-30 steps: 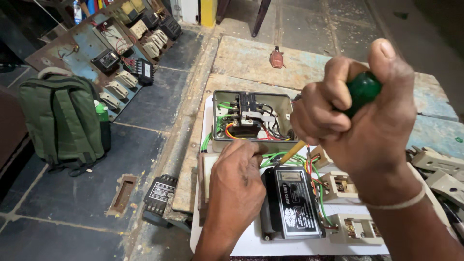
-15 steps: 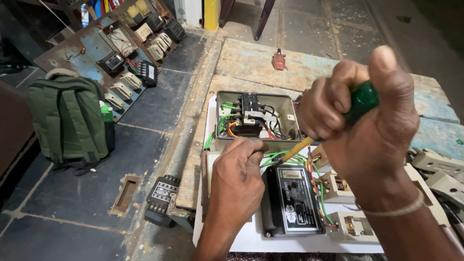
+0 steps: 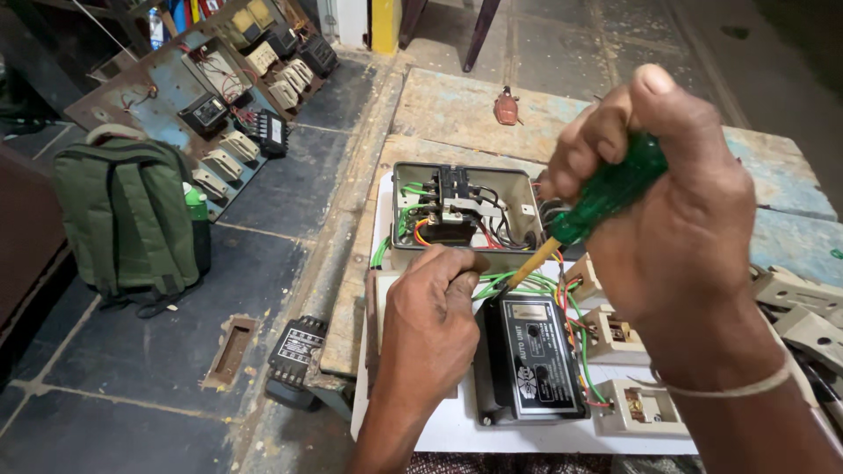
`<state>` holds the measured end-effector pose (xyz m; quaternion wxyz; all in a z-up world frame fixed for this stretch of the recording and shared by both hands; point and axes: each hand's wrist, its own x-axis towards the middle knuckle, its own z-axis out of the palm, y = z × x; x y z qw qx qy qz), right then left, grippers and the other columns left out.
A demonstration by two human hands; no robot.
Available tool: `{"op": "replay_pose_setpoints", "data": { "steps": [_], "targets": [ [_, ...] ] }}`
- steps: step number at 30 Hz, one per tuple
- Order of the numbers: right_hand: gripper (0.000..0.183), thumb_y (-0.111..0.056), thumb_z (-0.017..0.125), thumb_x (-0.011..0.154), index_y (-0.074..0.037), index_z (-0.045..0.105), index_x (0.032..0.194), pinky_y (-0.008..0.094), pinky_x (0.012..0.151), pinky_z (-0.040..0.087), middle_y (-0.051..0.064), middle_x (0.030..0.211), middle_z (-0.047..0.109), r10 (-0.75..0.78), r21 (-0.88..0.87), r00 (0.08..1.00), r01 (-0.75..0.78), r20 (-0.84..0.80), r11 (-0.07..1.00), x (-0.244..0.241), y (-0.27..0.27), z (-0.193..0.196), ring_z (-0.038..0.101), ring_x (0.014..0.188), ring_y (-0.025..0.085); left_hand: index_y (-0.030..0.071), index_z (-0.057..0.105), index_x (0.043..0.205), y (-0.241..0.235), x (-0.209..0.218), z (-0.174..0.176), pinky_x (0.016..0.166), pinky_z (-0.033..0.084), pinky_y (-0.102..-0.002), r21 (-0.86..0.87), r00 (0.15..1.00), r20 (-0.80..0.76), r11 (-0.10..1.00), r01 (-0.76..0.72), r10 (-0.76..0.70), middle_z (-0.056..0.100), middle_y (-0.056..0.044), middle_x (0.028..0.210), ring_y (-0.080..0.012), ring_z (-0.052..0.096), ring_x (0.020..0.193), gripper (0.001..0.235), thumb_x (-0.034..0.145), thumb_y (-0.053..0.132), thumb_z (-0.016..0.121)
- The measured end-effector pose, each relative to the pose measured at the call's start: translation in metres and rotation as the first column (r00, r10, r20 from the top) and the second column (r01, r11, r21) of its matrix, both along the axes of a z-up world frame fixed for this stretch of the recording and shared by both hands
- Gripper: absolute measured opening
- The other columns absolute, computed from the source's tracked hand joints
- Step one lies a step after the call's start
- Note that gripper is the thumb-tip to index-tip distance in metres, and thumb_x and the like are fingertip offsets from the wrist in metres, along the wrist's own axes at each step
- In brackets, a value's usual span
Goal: The person uses a screwdriver to secure wires to terminals inside an electrical box. They handle a black unit and a small circuit board while working on a wooden board.
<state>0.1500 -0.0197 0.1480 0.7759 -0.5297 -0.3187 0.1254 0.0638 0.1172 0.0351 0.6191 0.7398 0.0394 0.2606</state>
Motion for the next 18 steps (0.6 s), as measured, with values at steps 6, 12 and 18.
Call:
{"op": "replay_pose_setpoints", "data": {
  "steps": [6,12,18],
  "targets": [
    [0.057,-0.045,0.044,0.113,-0.009,0.046,0.069,0.03,0.048,0.033,0.0,0.051,0.038,0.197,0.125,0.972,-0.182,-0.124,0.975,0.011,0.0,0.003,0.037,0.046,0.01,-0.002,0.071,0.099,0.002,0.002,0.005,0.076,0.054,-0.031,-0.006,0.997,-0.011,0.998,0.07,-0.07,0.069,-0.012,0.089,-0.0218,0.07,0.081,0.02,0.087,-0.005,0.055],
    [0.054,-0.046,0.048,0.112,-0.012,0.039,0.07,0.031,0.049,0.031,-0.001,0.055,0.032,-0.027,-0.039,0.999,0.028,0.025,0.999,0.005,-0.001,0.003,0.034,0.052,0.013,-0.003,0.07,0.099,0.003,0.002,0.006,0.074,0.053,-0.031,-0.042,0.995,-0.055,0.996,0.083,-0.085,0.069,-0.012,0.088,-0.0221,0.068,0.078,0.015,0.088,-0.002,0.059],
    [0.068,-0.056,0.04,0.115,-0.005,0.041,0.07,0.032,0.049,0.034,0.002,0.05,0.033,0.148,0.166,0.969,-0.116,-0.197,0.979,0.015,-0.012,-0.012,0.036,0.051,0.014,-0.003,0.07,0.104,-0.002,0.006,0.008,0.079,0.054,-0.03,-0.005,0.992,0.0,0.992,0.125,-0.125,0.068,-0.012,0.093,-0.0201,0.069,0.084,0.025,0.086,-0.006,0.052]
  ]
}}
